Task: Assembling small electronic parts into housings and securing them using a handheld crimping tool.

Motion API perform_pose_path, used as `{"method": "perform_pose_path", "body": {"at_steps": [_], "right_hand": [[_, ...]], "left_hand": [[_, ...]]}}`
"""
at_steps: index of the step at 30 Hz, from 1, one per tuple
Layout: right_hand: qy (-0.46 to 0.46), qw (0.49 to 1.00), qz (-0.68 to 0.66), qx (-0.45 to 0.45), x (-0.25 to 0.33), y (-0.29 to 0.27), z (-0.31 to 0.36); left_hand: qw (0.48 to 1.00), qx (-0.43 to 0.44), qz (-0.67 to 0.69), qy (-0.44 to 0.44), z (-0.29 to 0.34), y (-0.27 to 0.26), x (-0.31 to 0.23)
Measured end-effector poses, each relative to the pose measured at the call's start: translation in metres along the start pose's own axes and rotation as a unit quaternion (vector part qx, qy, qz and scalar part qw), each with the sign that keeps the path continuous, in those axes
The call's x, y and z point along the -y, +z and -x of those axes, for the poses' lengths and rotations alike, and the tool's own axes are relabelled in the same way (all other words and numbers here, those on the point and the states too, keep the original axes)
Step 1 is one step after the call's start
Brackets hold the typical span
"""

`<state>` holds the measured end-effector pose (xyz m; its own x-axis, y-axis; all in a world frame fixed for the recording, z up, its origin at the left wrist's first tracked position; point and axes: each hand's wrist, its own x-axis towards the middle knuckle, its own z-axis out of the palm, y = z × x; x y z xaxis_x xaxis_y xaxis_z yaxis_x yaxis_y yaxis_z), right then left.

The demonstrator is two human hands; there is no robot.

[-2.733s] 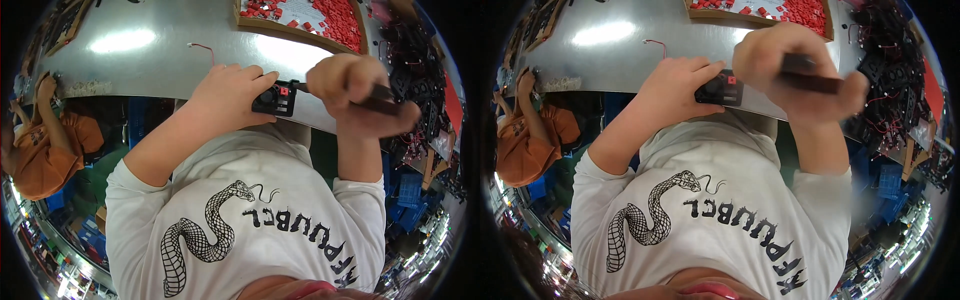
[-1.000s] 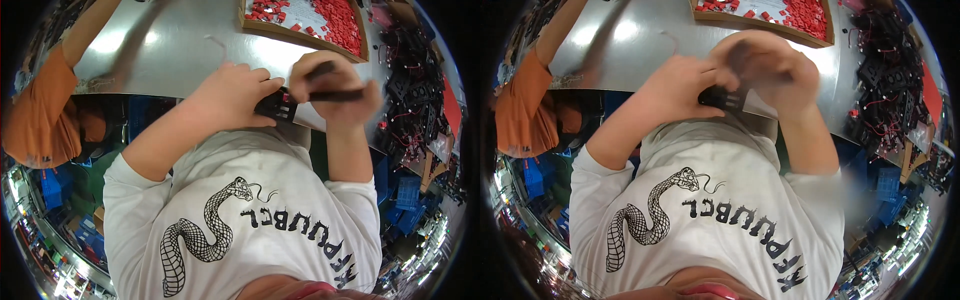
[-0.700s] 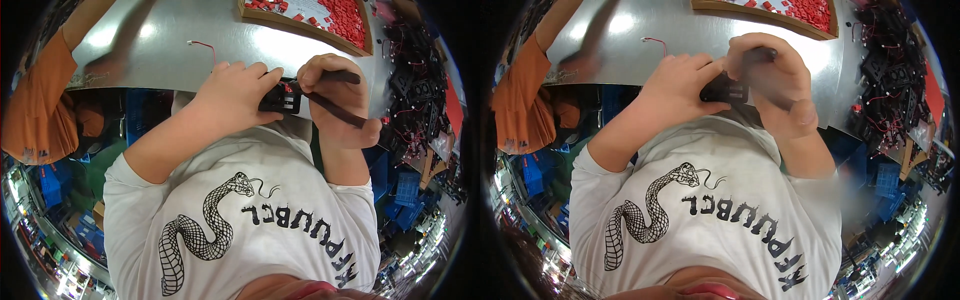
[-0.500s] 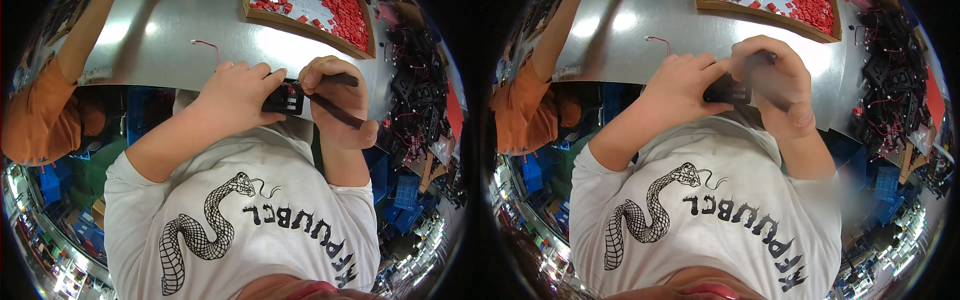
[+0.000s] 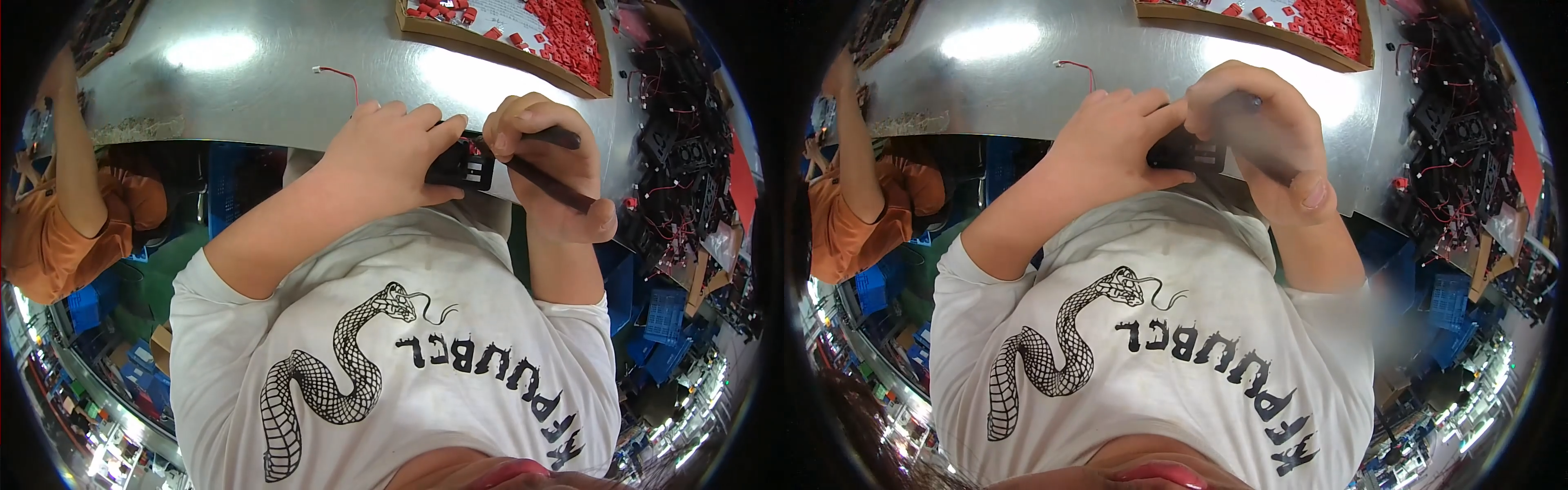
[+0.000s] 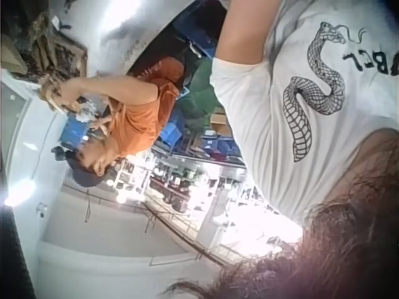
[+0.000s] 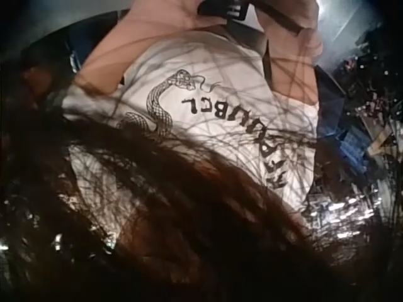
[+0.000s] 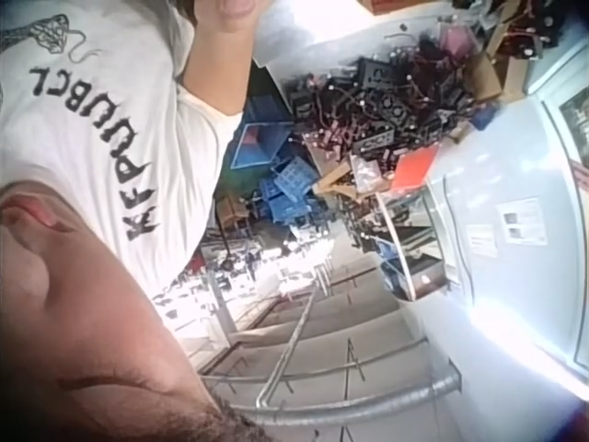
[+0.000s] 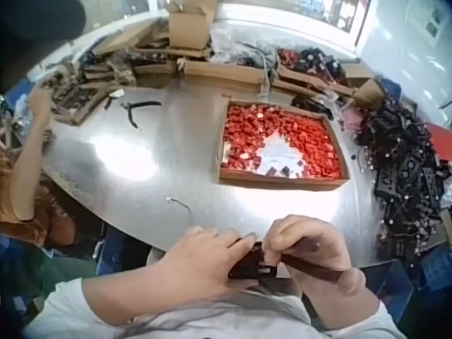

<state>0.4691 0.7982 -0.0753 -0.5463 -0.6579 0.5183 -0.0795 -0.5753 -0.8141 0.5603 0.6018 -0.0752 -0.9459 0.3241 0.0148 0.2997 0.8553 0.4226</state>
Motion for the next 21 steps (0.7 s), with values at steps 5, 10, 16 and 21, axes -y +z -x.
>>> {"method": "perform_pose_path", "body": {"at_steps": [5, 10, 16, 21], "right_hand": [[-0.015, 0.999, -0.046, -0.021, -0.004, 0.004, 0.001], [0.052, 0.985, -0.045, 0.156, 0.009, -0.005, -0.029], [0.127, 0.992, 0.003, -0.026, 0.017, 0.002, -0.022], [-0.050, 0.991, -0.085, -0.089, 0.011, 0.006, 0.022]], "left_hand": [[1.000, -0.002, 0.003, -0.002, 0.000, 0.001, 0.000], [0.997, 0.029, 0.038, 0.060, -0.010, -0.006, 0.012], [0.997, -0.024, -0.024, 0.062, -0.003, -0.001, 0.010], [0.997, -0.070, -0.014, 0.021, 0.007, 0.003, 0.001]]}}
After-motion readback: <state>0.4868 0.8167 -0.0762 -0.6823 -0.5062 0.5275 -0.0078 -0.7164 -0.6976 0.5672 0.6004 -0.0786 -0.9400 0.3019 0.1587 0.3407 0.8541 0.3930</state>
